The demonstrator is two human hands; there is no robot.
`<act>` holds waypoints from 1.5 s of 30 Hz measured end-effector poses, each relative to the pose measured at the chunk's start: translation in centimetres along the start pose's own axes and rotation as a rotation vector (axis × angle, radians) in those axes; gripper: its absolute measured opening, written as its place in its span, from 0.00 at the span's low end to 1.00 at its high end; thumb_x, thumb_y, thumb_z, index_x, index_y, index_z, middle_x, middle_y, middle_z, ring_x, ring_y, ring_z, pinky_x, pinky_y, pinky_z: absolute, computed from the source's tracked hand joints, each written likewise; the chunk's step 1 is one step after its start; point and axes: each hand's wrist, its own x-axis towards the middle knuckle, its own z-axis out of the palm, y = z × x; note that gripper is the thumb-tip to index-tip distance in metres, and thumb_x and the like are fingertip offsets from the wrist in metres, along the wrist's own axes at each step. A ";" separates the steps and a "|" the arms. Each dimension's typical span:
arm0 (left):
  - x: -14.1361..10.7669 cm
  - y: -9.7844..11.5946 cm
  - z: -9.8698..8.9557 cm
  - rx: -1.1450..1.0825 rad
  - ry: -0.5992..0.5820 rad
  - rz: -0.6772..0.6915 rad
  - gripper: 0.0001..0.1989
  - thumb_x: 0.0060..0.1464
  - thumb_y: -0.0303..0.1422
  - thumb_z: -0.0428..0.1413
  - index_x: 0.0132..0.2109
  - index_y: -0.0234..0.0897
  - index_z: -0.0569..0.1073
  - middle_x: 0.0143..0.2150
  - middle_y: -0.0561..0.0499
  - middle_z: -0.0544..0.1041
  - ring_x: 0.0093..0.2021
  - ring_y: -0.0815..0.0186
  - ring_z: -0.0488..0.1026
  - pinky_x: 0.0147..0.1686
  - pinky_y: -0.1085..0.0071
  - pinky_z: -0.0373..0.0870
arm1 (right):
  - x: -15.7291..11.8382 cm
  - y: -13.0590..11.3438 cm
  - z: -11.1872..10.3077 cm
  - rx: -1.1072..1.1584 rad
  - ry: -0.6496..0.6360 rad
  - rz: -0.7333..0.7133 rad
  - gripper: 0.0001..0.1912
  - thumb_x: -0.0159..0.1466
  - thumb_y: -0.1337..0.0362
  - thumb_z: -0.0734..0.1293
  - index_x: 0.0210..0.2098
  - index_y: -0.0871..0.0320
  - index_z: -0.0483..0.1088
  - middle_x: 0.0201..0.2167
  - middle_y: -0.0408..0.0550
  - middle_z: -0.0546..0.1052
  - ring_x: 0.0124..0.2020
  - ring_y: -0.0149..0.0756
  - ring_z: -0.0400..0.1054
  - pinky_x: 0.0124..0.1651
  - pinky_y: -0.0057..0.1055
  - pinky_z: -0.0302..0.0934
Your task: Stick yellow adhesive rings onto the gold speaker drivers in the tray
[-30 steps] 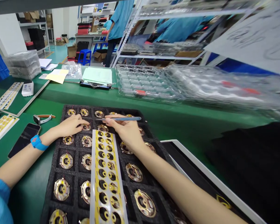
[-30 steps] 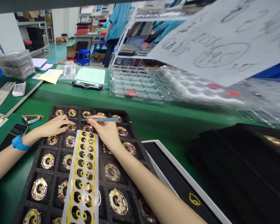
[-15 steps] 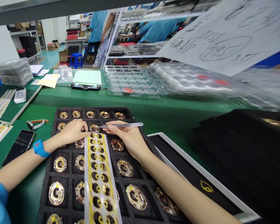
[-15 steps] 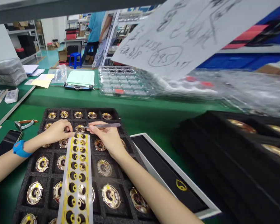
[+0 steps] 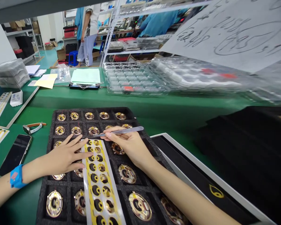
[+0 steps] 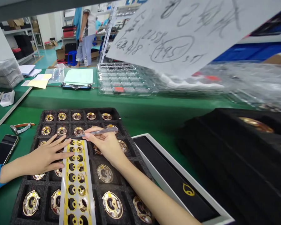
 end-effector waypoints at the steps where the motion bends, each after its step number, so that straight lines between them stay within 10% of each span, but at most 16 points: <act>1: -0.3 0.0 0.3 0.018 0.009 -0.010 0.24 0.65 0.44 0.47 0.66 0.50 0.59 0.72 0.46 0.47 0.72 0.49 0.39 0.67 0.43 0.40 | -0.1 -0.1 0.1 -0.002 -0.009 0.006 0.21 0.49 0.43 0.74 0.29 0.55 0.77 0.27 0.47 0.80 0.30 0.38 0.76 0.36 0.35 0.72; 9: -0.1 -0.3 0.3 0.053 0.181 0.012 0.23 0.66 0.43 0.43 0.63 0.44 0.65 0.60 0.37 0.66 0.59 0.49 0.63 0.57 0.48 0.62 | -0.9 -0.3 0.4 -0.041 -0.069 0.049 0.21 0.49 0.44 0.74 0.30 0.55 0.78 0.29 0.48 0.81 0.30 0.39 0.76 0.35 0.35 0.73; 19: 2.1 -1.1 -0.2 -0.010 -0.064 0.007 0.22 0.67 0.42 0.44 0.66 0.54 0.58 0.73 0.50 0.40 0.72 0.47 0.35 0.67 0.43 0.39 | -0.7 -0.7 0.4 -0.045 -0.072 0.100 0.20 0.46 0.46 0.76 0.28 0.54 0.76 0.28 0.46 0.81 0.31 0.38 0.76 0.37 0.34 0.72; 31: 2.0 -1.3 -0.2 -0.073 -0.052 0.021 0.21 0.66 0.39 0.47 0.65 0.52 0.61 0.73 0.49 0.38 0.72 0.50 0.33 0.67 0.44 0.36 | -0.5 -0.3 0.2 0.090 -0.076 0.234 0.19 0.43 0.48 0.79 0.28 0.53 0.78 0.25 0.44 0.81 0.30 0.36 0.77 0.38 0.30 0.73; 35: 1.9 -1.7 -0.6 -0.285 0.098 -0.006 0.17 0.66 0.36 0.49 0.59 0.47 0.69 0.71 0.47 0.54 0.70 0.56 0.51 0.66 0.53 0.50 | -0.3 -0.1 0.0 0.156 -0.025 0.247 0.20 0.43 0.47 0.78 0.27 0.53 0.77 0.25 0.44 0.81 0.28 0.34 0.77 0.35 0.28 0.73; 39: 2.7 -1.5 -1.0 -0.344 0.323 -0.179 0.08 0.62 0.34 0.54 0.45 0.37 0.74 0.47 0.48 0.74 0.51 0.62 0.70 0.52 0.63 0.66 | -0.2 -0.3 0.1 0.182 0.007 0.228 0.19 0.42 0.49 0.79 0.26 0.54 0.76 0.24 0.43 0.81 0.28 0.34 0.77 0.32 0.26 0.73; 45: 4.8 -0.2 -1.8 -0.010 0.096 -0.397 0.27 0.45 0.46 0.66 0.47 0.33 0.70 0.46 0.45 0.70 0.49 0.54 0.64 0.49 0.61 0.62 | 0.0 -0.6 0.0 0.193 0.052 0.182 0.20 0.42 0.49 0.79 0.26 0.54 0.76 0.24 0.44 0.81 0.27 0.31 0.76 0.32 0.24 0.71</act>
